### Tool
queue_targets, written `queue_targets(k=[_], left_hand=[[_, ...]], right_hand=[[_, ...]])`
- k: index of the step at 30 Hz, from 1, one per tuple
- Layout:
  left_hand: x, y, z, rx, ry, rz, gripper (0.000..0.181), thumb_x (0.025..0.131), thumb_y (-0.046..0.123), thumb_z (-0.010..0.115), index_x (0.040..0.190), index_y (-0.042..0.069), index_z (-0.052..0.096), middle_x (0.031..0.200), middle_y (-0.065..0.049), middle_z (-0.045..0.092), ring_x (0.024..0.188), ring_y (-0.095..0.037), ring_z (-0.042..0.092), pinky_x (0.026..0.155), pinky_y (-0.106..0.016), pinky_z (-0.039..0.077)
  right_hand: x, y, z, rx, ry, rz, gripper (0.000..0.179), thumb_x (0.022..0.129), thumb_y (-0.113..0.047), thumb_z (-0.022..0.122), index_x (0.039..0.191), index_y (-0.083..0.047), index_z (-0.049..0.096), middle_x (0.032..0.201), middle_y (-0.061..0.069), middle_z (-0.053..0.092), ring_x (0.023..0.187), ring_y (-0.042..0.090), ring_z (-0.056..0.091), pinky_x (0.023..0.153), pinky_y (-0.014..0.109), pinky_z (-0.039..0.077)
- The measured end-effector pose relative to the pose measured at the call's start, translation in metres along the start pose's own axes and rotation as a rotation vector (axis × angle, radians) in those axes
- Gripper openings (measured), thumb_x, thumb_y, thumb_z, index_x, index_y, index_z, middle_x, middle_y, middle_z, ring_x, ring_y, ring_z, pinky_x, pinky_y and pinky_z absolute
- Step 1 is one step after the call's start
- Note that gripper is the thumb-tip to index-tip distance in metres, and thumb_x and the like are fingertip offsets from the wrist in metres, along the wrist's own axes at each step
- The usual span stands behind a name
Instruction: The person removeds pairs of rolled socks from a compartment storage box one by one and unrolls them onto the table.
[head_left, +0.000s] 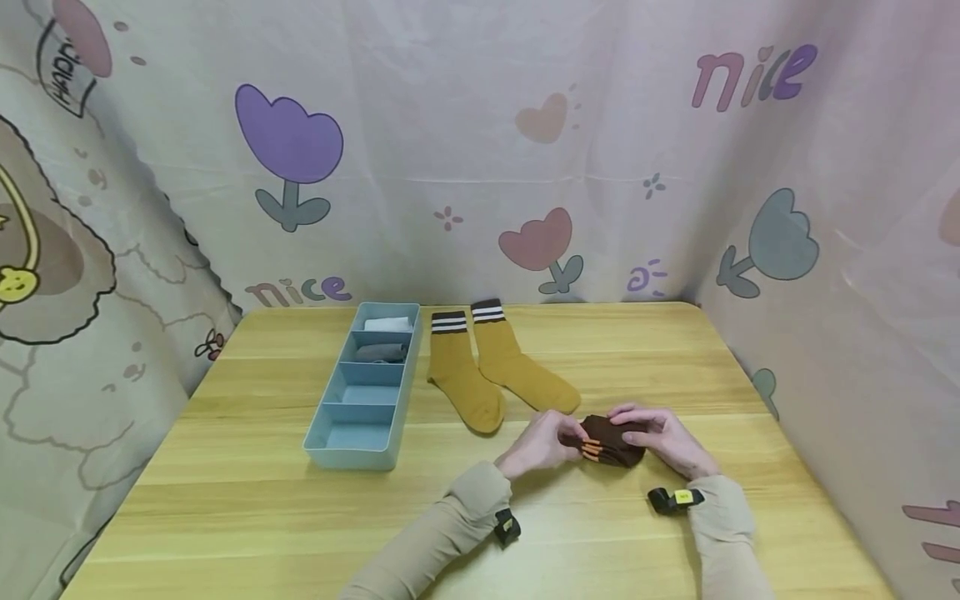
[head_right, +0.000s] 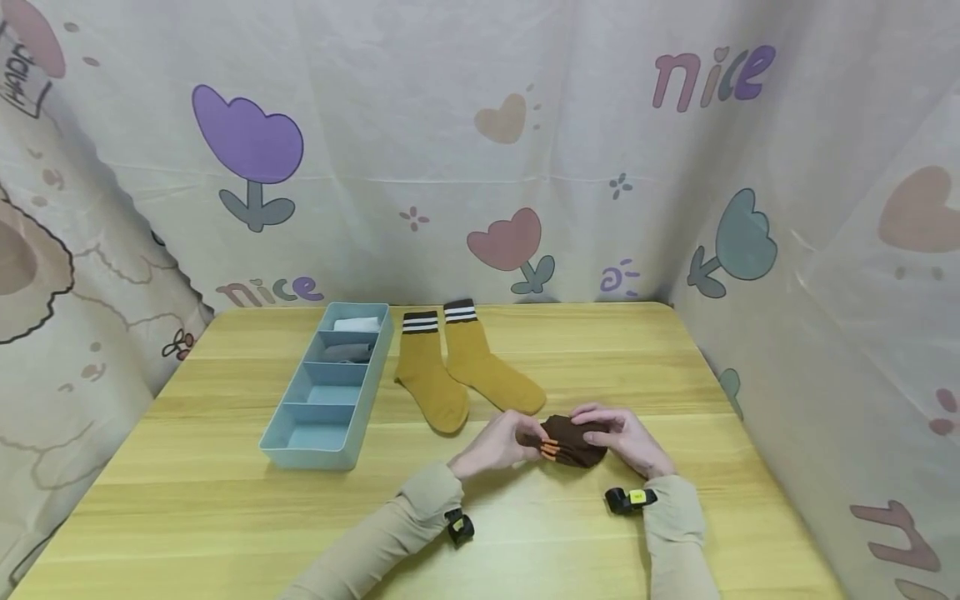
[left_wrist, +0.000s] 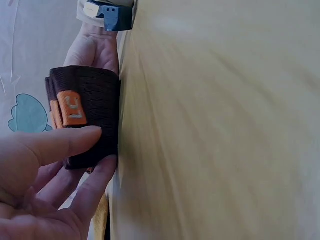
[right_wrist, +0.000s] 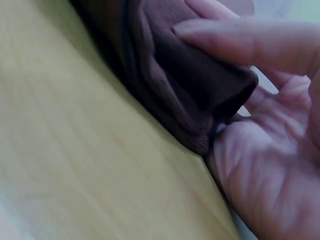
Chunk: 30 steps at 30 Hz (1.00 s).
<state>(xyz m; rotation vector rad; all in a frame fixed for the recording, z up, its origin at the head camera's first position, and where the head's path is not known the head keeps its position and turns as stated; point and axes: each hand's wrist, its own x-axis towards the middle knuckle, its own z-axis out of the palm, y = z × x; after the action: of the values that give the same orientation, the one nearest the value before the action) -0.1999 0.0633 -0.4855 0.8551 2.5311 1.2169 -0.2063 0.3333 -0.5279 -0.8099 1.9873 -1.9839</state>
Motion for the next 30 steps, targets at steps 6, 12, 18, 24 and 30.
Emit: queue_targets(k=[6,12,18,24,30], left_hand=[[0.0,0.001,0.001,0.086,-0.074,0.066,0.02,0.082,0.008,0.08,0.102,0.01,0.08,0.104,0.0,0.079,0.102,-0.007,0.07,0.095,-0.015,0.048],[0.001,0.005,0.002,0.114,-0.22,0.093,0.026,0.088,0.009,0.074,0.113,0.012,0.078,0.115,0.0,0.077,0.087,0.001,0.063,0.078,-0.009,0.048],[0.001,0.007,0.005,0.108,-0.347,0.086,0.035,0.089,-0.002,0.06,0.118,0.013,0.076,0.137,0.007,0.066,0.05,0.004,0.045,0.051,-0.01,0.045],[0.003,0.005,0.005,0.057,-0.297,0.047,0.026,0.096,0.006,0.058,0.112,0.013,0.078,0.128,0.005,0.072,0.085,0.004,0.058,0.074,-0.01,0.046],[0.004,0.001,0.003,0.016,-0.229,0.015,0.017,0.088,0.015,0.077,0.105,0.013,0.079,0.113,0.0,0.075,0.097,0.0,0.06,0.085,-0.011,0.046]], right_hand=[[0.001,-0.001,0.004,-0.104,0.111,-0.001,0.022,0.092,0.009,0.061,0.112,0.015,0.068,0.123,-0.008,0.07,0.118,0.003,0.063,0.098,0.015,0.048],[-0.002,-0.004,0.004,-0.225,0.222,0.02,0.02,0.093,0.003,0.063,0.109,0.014,0.07,0.117,-0.013,0.073,0.114,-0.001,0.064,0.097,0.011,0.047],[-0.003,-0.004,0.002,-0.25,0.233,-0.027,0.018,0.094,0.006,0.06,0.106,0.015,0.07,0.116,-0.007,0.074,0.113,0.0,0.065,0.096,0.012,0.048],[-0.003,-0.007,-0.002,-0.224,0.139,0.062,0.03,0.091,0.003,0.066,0.119,0.013,0.066,0.126,-0.009,0.07,0.119,-0.001,0.062,0.097,0.013,0.048],[-0.002,-0.011,-0.002,-0.251,0.074,0.153,0.046,0.088,0.0,0.072,0.133,0.005,0.06,0.131,-0.004,0.068,0.116,-0.001,0.061,0.092,0.016,0.05]])
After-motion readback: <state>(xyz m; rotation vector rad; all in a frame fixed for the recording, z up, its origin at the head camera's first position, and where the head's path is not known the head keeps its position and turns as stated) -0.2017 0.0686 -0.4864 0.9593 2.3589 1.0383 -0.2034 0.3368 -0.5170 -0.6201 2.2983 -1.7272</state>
